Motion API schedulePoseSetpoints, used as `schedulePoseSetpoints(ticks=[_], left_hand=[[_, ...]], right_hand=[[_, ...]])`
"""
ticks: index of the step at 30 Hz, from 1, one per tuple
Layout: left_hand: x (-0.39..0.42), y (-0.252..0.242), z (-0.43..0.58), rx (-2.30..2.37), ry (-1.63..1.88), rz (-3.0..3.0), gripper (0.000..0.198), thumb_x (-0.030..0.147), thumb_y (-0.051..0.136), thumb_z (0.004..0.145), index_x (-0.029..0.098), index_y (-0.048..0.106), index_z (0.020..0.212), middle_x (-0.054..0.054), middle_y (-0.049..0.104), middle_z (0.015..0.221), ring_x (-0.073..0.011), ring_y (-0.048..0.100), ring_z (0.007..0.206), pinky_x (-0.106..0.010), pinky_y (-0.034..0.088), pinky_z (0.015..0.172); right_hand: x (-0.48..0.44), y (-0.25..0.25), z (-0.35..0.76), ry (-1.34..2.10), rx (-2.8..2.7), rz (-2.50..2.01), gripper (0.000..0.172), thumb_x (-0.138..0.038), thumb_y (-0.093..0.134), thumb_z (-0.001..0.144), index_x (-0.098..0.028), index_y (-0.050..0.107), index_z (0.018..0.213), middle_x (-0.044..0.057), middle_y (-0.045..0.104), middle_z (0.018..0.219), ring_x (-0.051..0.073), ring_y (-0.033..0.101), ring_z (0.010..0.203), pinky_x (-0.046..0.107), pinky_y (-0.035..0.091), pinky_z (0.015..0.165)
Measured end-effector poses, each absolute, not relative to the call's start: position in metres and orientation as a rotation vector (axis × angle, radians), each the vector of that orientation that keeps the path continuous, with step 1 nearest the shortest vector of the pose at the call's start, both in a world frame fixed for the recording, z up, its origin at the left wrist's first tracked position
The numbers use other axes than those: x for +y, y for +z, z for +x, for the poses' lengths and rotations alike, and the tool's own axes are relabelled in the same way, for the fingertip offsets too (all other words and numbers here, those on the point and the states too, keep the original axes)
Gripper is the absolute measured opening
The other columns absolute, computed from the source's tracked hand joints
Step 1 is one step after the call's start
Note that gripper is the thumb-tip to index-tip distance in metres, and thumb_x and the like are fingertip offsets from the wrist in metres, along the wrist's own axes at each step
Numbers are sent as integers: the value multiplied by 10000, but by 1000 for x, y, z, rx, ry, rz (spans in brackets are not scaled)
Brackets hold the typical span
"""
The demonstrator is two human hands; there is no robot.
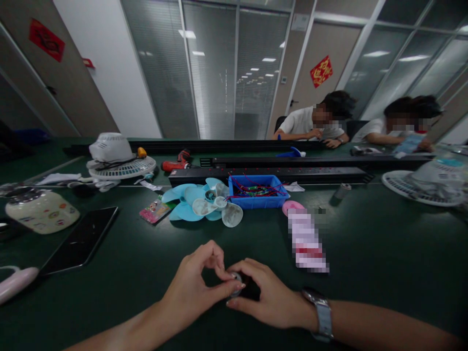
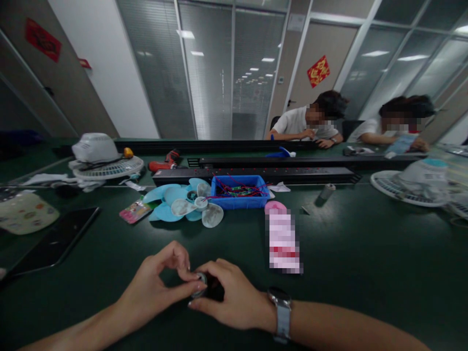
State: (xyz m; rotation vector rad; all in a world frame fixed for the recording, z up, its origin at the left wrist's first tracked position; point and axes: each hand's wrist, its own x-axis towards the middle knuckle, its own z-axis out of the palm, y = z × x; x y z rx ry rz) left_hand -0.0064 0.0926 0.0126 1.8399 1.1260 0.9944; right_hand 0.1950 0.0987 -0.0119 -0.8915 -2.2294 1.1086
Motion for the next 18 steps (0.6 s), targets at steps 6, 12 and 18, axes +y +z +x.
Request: schedulePoseSetpoints(ticks=[6,12,18], left_hand=[[95,22,-14,1037,818,1948,182,265,710,814,196,554,878,-33,699,938,-192,704,865,-322,520,811],[101,31,-19,850,660,1811,253,225,663,868,207,493,1055,-14,761,906,-193,714,943,-331,502,867],[98,18,-10,982,831,1765,313,241,752,774,203,441,793,23,685,739,-170,699,754,-288,514,722]], right_hand=[[100,-15,194,1086,-2226,-930,360,-417,721,814,-187,597,1062,32,605,950,166,570,832,292,448,734],[99,-17,195,1064,-2235,-948,364,-437,724,807,-187,602,1041,40,612,981,172,571,850,303,447,756],[98,-14,195,1099,-2218,-912,368,-413,723,817,-200,600,1092,27,618,957,168,574,854,294,446,760]])
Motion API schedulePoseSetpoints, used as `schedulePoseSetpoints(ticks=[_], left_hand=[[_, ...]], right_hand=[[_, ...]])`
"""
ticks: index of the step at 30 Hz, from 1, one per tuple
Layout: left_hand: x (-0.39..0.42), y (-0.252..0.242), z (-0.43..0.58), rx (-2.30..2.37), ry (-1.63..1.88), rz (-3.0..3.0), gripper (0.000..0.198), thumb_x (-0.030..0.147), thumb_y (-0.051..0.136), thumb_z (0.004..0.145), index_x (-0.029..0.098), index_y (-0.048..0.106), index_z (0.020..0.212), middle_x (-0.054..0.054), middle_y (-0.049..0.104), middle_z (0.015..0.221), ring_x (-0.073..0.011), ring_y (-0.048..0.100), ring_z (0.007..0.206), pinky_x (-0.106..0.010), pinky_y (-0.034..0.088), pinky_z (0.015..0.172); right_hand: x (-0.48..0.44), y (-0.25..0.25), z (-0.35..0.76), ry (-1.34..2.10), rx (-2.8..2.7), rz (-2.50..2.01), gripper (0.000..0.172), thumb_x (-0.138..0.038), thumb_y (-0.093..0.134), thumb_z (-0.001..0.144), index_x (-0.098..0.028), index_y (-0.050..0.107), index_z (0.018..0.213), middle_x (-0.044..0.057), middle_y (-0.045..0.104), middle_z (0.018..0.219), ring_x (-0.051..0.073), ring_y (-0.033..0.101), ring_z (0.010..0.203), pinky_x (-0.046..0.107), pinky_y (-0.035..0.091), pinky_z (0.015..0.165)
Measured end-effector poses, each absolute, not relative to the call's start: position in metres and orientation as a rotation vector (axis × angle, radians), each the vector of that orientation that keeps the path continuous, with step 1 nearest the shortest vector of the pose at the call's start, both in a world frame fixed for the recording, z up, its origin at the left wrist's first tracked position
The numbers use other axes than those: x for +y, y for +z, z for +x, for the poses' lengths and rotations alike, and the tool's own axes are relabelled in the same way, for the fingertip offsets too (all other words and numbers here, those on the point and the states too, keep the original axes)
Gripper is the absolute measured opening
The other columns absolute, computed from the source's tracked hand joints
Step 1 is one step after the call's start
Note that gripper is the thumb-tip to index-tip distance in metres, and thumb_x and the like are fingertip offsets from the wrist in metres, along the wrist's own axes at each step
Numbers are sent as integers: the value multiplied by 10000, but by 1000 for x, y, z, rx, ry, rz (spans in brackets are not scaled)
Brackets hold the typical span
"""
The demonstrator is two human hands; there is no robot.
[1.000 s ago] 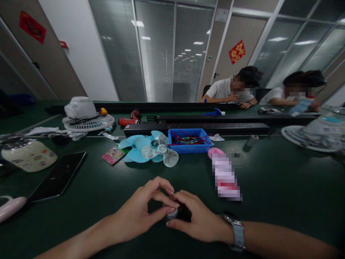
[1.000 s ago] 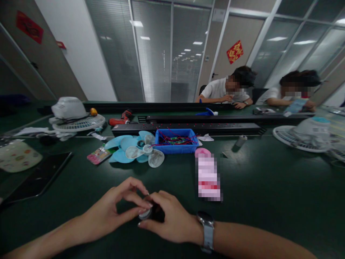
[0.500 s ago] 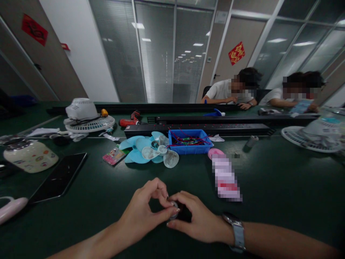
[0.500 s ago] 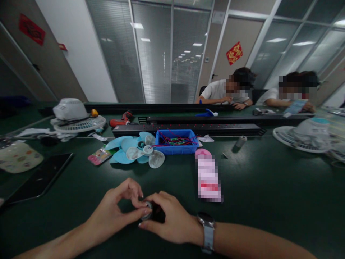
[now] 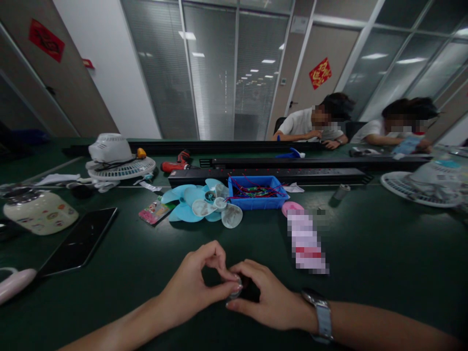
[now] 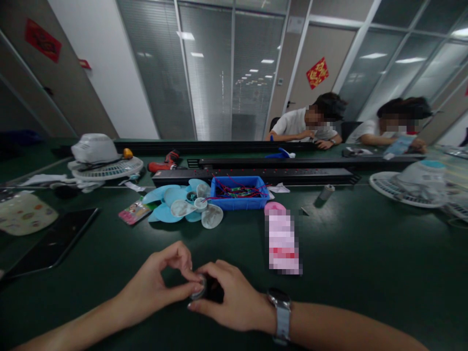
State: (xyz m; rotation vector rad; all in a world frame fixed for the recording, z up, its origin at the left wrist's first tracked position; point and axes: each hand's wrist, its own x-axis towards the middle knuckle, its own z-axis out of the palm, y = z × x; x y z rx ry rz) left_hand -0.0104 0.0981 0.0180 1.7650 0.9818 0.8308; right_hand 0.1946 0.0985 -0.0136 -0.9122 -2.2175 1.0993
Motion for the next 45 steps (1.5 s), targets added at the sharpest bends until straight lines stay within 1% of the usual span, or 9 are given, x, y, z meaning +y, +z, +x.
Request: schedulePoseSetpoints(ticks=[4,7,11,15,19,27,32,37,45], left_hand=[[96,9,-7,1124,977,1925,289,223,741,761,191,460,700,25,573,722,-137,595,665,-253,467,609],[98,13,-11,1073,925,2025,234,249,727,790,185,512,725,-3,610,788,-157,606,741,-274,475,659],[101,26,-18,932,730,2019,140,264,685,848,199,581,915,-31,704,940,-194,668,902,-326,498,802],[104,33,-21,837,619,1878,262,226,653,881,217,507,1098,-23,758,965,-203,695,984,-344,505,852],[105,28,-16,817,685,1707,272,220,703,842,199,472,984,-25,772,892,-194,727,902,-348,514,852],[94,14,-5,1091,965,1772,355,241,779,726,191,430,683,22,606,714,-149,646,670,-260,488,617],[98,21,-11,976,825,1818,211,238,725,803,188,526,849,-10,688,839,-173,685,798,-305,511,755],[104,33,-18,767,629,1659,256,206,664,877,194,477,1052,-50,760,980,-207,704,1003,-374,478,925],[104,30,-17,840,659,1639,278,230,701,847,201,459,982,-41,769,919,-219,725,946,-361,499,870]], right_hand=[[100,-14,194,1099,-2203,-867,376,-388,727,820,-210,595,1124,24,625,974,166,577,868,293,444,770],[100,-16,195,1091,-2206,-887,381,-397,733,811,-194,599,1104,29,615,957,168,574,852,296,446,759],[99,-18,195,1093,-2202,-934,377,-418,740,798,-178,599,1052,34,600,945,168,571,830,293,446,727],[99,-16,195,1070,-2229,-947,336,-436,731,803,-183,602,983,30,597,940,171,562,832,300,441,735],[99,-12,195,1103,-2232,-946,339,-426,728,809,-188,605,1016,28,603,941,168,564,833,296,444,734],[100,-13,195,1113,-2224,-894,382,-412,713,829,-206,591,1126,33,620,996,172,575,882,308,453,783],[101,-16,193,1092,-2213,-944,379,-422,733,804,-181,600,1064,34,601,941,171,569,832,304,453,740],[101,-15,193,1102,-2221,-970,341,-425,731,805,-184,611,1014,32,600,946,172,569,835,305,448,740],[99,-15,195,1108,-2220,-951,344,-425,733,804,-196,605,1026,18,601,940,157,567,822,284,439,724]])
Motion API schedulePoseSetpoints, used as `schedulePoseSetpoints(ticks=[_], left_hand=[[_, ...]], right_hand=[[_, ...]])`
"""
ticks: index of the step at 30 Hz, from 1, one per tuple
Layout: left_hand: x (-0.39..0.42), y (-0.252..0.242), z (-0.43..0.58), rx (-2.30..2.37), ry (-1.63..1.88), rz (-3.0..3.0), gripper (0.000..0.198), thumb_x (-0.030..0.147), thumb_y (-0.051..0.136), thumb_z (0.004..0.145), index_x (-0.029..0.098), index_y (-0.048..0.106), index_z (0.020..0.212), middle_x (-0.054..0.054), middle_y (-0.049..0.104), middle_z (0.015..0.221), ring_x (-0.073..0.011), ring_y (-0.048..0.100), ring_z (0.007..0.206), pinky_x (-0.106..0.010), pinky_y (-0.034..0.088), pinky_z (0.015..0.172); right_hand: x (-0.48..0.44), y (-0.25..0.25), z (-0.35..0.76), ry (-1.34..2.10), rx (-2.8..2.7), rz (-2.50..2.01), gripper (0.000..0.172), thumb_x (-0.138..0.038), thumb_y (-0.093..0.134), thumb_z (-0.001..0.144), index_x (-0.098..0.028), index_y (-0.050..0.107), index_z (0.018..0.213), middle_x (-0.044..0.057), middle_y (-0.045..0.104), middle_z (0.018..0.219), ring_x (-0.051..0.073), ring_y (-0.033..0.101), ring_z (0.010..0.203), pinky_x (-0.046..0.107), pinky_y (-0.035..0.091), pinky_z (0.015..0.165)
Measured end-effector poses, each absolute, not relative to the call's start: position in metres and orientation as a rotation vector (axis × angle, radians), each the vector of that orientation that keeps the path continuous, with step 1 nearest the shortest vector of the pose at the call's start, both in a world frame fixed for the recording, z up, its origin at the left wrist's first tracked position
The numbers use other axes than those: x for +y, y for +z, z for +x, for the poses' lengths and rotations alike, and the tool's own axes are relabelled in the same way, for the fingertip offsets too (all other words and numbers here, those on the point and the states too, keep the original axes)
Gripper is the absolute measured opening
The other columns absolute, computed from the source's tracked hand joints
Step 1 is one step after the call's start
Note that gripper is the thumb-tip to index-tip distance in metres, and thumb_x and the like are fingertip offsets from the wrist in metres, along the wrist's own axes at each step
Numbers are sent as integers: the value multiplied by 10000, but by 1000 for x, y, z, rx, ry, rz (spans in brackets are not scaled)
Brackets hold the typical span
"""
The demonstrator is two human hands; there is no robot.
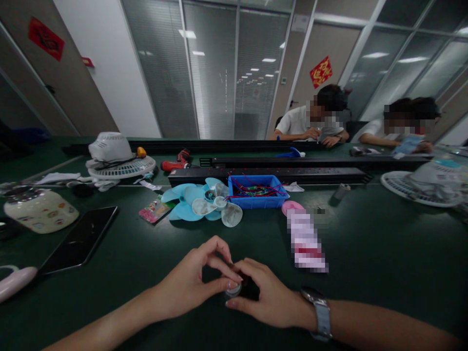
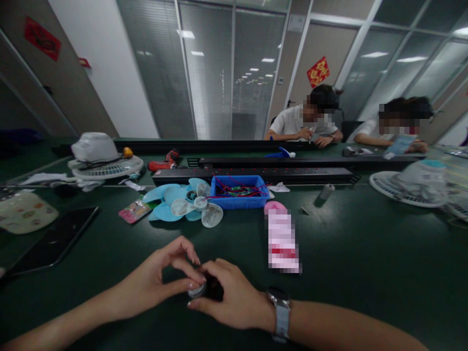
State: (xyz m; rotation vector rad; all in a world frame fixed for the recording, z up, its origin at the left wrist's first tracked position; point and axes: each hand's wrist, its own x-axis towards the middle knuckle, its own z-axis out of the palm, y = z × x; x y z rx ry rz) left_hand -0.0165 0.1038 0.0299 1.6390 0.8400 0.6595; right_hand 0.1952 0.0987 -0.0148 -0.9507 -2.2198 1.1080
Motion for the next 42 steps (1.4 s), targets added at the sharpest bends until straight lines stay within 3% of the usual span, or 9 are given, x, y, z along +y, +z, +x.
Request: schedulePoseSetpoints(ticks=[5,8,14,18,25,28,33,42], left_hand=[[97,21,-8,1055,859,1750,369,252,790,733,207,427,779,33,682,698,-186,701,740,-308,509,739],[93,16,-6,1129,934,1807,347,251,777,734,199,434,725,38,603,704,-154,649,672,-275,499,655],[96,27,-15,1026,739,1934,143,264,683,842,199,574,908,-39,681,983,-204,675,927,-334,505,811],[100,36,-20,858,596,1785,205,240,618,910,213,510,1082,-42,741,1015,-208,689,1012,-336,501,850],[104,33,-22,775,607,1670,143,219,575,946,198,501,1067,-60,758,1037,-203,699,1025,-359,476,917],[103,33,-21,790,605,1663,203,223,627,911,204,501,1069,-52,765,1024,-211,701,1021,-365,482,914],[98,30,-15,944,677,1765,266,257,733,815,204,532,980,-24,777,903,-228,730,924,-344,519,826],[92,21,-8,1126,888,1893,279,300,792,742,197,535,776,5,686,761,-181,692,728,-281,529,667]], right_hand=[[99,-13,195,1112,-2222,-918,368,-416,717,822,-204,594,1096,25,616,969,165,569,858,292,447,760],[99,-12,195,1118,-2223,-898,367,-410,708,832,-205,590,1113,31,621,983,167,571,862,297,450,765],[99,-14,194,1087,-2223,-929,357,-420,725,812,-186,599,1051,33,608,950,169,570,836,295,444,734],[99,-15,193,1053,-2241,-950,327,-426,730,807,-179,599,976,26,596,929,167,563,830,293,430,725],[101,-13,194,1083,-2241,-950,327,-423,725,814,-191,598,1005,25,595,942,166,564,842,296,441,745],[100,-13,194,1085,-2241,-951,331,-428,724,814,-193,598,1010,29,602,956,168,565,847,300,442,751],[99,-14,193,1076,-2233,-924,326,-421,726,814,-195,597,1011,24,609,954,167,564,850,298,440,756],[100,-14,194,1107,-2216,-880,375,-420,716,828,-203,594,1109,31,625,980,170,575,869,304,448,775]])
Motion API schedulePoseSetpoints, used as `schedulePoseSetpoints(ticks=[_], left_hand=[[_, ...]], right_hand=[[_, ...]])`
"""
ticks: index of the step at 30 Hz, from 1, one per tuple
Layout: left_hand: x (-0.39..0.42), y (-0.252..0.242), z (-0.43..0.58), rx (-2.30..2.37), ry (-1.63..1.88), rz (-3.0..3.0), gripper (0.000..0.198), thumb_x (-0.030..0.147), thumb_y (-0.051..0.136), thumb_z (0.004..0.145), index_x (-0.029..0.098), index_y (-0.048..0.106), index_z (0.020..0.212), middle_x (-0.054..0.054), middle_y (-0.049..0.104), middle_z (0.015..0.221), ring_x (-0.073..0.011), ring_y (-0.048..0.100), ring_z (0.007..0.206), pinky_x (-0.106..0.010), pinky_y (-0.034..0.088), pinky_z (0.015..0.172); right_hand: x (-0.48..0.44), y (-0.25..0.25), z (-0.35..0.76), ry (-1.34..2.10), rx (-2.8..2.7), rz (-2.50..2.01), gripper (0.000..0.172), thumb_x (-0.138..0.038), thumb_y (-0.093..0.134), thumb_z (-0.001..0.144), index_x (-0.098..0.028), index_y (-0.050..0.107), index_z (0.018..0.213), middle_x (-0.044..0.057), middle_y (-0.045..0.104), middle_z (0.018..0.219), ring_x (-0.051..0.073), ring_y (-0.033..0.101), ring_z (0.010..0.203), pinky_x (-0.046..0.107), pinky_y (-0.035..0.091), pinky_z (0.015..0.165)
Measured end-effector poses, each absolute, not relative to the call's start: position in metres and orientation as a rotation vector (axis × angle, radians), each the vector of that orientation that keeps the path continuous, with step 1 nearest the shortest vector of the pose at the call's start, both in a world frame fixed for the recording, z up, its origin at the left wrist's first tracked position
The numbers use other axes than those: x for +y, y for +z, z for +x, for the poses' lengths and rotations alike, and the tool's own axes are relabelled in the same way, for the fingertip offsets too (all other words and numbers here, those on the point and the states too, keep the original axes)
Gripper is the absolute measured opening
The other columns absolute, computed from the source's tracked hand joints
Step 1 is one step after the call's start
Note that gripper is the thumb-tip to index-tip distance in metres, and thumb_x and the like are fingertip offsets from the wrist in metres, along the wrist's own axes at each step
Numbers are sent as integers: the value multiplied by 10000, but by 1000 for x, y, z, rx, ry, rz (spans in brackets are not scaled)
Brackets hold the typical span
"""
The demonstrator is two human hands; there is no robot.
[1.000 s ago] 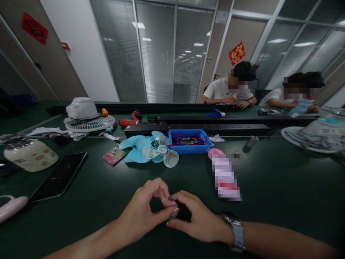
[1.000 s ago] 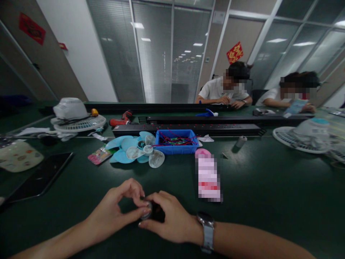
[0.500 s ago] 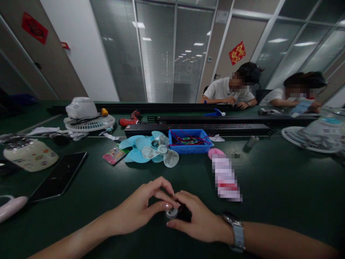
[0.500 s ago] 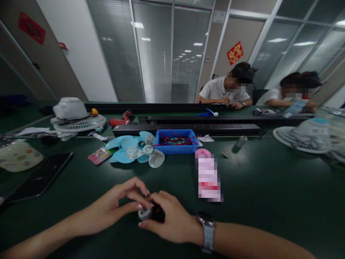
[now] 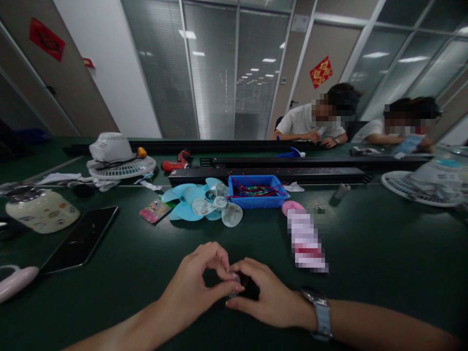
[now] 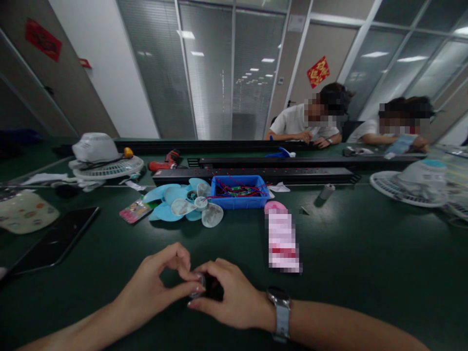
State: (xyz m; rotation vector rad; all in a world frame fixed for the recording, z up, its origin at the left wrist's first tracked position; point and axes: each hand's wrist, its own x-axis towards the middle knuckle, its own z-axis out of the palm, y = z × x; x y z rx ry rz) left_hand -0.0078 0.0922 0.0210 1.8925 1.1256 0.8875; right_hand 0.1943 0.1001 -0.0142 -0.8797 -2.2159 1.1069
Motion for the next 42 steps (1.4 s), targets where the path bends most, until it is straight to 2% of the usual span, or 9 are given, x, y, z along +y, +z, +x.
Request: schedulePoseSetpoints(ticks=[8,12,15,18,23,29,32,38,42], left_hand=[[94,19,-10,1115,903,1986,308,300,811,713,187,526,743,18,608,722,-161,620,696,-270,479,648],[100,25,-16,1005,788,1955,389,283,818,707,205,561,989,14,664,803,-198,657,830,-345,480,820],[103,26,-20,937,727,1917,579,257,818,709,240,515,1203,-29,703,1012,-242,636,1061,-411,413,986],[103,25,-21,928,686,1850,644,265,804,731,250,481,1289,-45,726,1037,-263,599,1174,-442,348,1059],[102,25,-18,968,716,1787,658,266,840,686,236,520,1260,-29,750,894,-279,605,1169,-427,386,1020],[101,26,-14,1090,748,1744,525,264,865,635,200,546,1046,27,702,709,-235,684,876,-344,469,824],[98,27,-14,1118,762,1773,503,244,856,638,206,511,1003,62,675,659,-207,681,777,-355,456,841],[94,30,-15,1084,711,1917,508,199,785,720,246,525,1153,-47,693,1144,-264,617,1136,-412,393,988],[95,28,-14,1090,703,1816,522,218,823,683,239,517,1106,-7,738,966,-253,671,1054,-382,435,931]], right_hand=[[99,-15,194,1062,-2253,-900,396,-429,727,811,-210,597,1115,23,610,943,168,559,839,297,436,741],[99,-13,194,1064,-2255,-893,351,-432,705,826,-205,601,1072,23,606,933,164,555,819,296,436,731],[99,-12,194,1074,-2248,-917,358,-437,696,833,-195,600,1078,40,615,971,171,558,824,302,443,728],[99,-13,194,1060,-2247,-928,359,-443,701,828,-188,603,1061,41,616,964,176,559,829,302,443,718],[99,-12,194,1080,-2232,-921,348,-414,712,827,-206,606,1085,34,629,996,181,583,888,312,448,773],[98,-10,193,1095,-2219,-930,348,-413,709,830,-203,608,1088,30,632,970,164,580,834,295,451,742],[98,-10,193,1098,-2220,-894,313,-403,698,843,-214,607,1075,22,634,974,161,579,854,289,448,752],[99,-15,194,1063,-2237,-930,340,-441,689,840,-189,604,1050,37,617,957,168,566,824,299,440,726],[98,-15,193,1081,-2234,-932,329,-433,696,837,-196,609,1049,31,618,955,166,572,827,291,439,718]])
